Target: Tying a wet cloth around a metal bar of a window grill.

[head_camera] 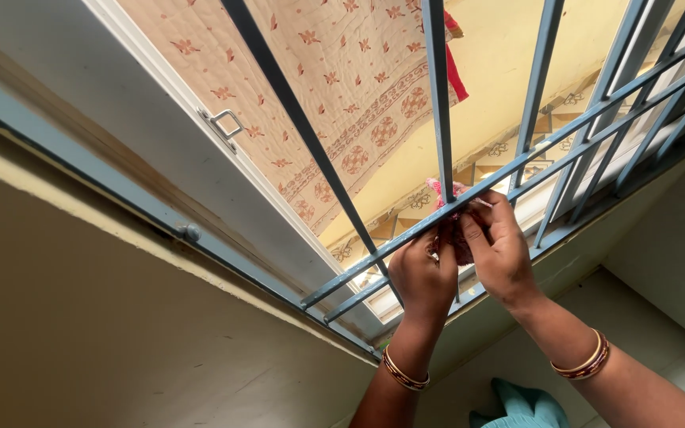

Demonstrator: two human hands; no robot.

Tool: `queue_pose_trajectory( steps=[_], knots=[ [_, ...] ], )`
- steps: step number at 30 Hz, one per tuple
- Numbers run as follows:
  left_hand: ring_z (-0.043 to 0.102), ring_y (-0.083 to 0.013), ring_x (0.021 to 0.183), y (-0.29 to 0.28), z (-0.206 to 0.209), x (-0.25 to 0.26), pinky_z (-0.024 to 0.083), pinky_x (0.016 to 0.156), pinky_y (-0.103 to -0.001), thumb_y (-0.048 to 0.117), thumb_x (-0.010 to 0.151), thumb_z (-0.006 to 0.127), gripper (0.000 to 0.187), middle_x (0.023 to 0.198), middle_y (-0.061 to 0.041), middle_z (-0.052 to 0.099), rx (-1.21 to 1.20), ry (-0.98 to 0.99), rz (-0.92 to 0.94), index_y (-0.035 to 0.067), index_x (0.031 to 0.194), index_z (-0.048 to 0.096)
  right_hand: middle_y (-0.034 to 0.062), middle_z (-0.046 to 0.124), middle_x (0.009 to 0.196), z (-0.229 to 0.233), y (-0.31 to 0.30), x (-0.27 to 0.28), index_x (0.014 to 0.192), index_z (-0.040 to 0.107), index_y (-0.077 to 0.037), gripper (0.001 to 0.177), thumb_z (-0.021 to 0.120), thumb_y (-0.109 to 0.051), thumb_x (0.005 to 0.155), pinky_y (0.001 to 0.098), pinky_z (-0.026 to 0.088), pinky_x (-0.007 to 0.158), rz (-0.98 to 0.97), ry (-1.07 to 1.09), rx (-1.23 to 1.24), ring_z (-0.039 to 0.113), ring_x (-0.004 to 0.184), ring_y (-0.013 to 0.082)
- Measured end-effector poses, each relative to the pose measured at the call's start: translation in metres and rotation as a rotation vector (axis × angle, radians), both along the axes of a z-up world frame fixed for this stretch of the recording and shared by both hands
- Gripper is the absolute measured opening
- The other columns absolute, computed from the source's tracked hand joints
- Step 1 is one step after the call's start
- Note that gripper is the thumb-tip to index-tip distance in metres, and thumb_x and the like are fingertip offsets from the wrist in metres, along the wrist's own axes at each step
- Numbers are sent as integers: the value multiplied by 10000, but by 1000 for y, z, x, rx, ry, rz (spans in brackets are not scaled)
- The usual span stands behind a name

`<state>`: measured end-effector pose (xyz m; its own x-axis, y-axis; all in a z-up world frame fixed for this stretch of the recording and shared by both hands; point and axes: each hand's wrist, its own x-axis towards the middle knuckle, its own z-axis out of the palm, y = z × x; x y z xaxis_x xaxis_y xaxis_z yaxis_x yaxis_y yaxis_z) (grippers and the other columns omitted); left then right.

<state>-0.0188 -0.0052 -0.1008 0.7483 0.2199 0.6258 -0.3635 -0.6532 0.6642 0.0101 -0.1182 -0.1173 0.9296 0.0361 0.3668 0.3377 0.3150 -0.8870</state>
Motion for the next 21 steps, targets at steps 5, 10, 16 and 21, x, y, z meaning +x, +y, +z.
queue_pose_trajectory(
  steps=[5,10,16,21],
  knots=[
    [733,-289,778,-5,-10,8,565,700,-375,146,923,697,213,944,-120,767,60,-68,74,103,1114,782,78,765,949,-5,-23,19,1254,670,2,273,593,-125,1026,257,556,731,-35,3,-437,656,839,74],
    [723,-262,782,-2,-24,13,552,675,-353,123,934,703,228,988,-95,765,266,-249,170,79,1144,780,120,750,1001,-25,-13,13,1239,697,2,283,618,-3,968,270,566,769,-290,-237,-461,721,859,134],
    [763,-236,958,12,-16,-4,596,799,-338,53,1017,680,255,1041,-96,721,480,-434,22,-18,1262,699,116,738,927,-36,-19,-5,1272,721,-43,369,704,64,919,345,567,772,-473,-544,-582,735,840,265],
    [710,-259,945,22,-40,-35,586,849,-385,68,876,705,328,940,-48,654,654,-354,-62,61,1201,747,156,749,992,-91,-38,-17,1014,714,-37,190,733,12,831,357,578,770,-413,-474,-680,741,892,307]
  ],
)
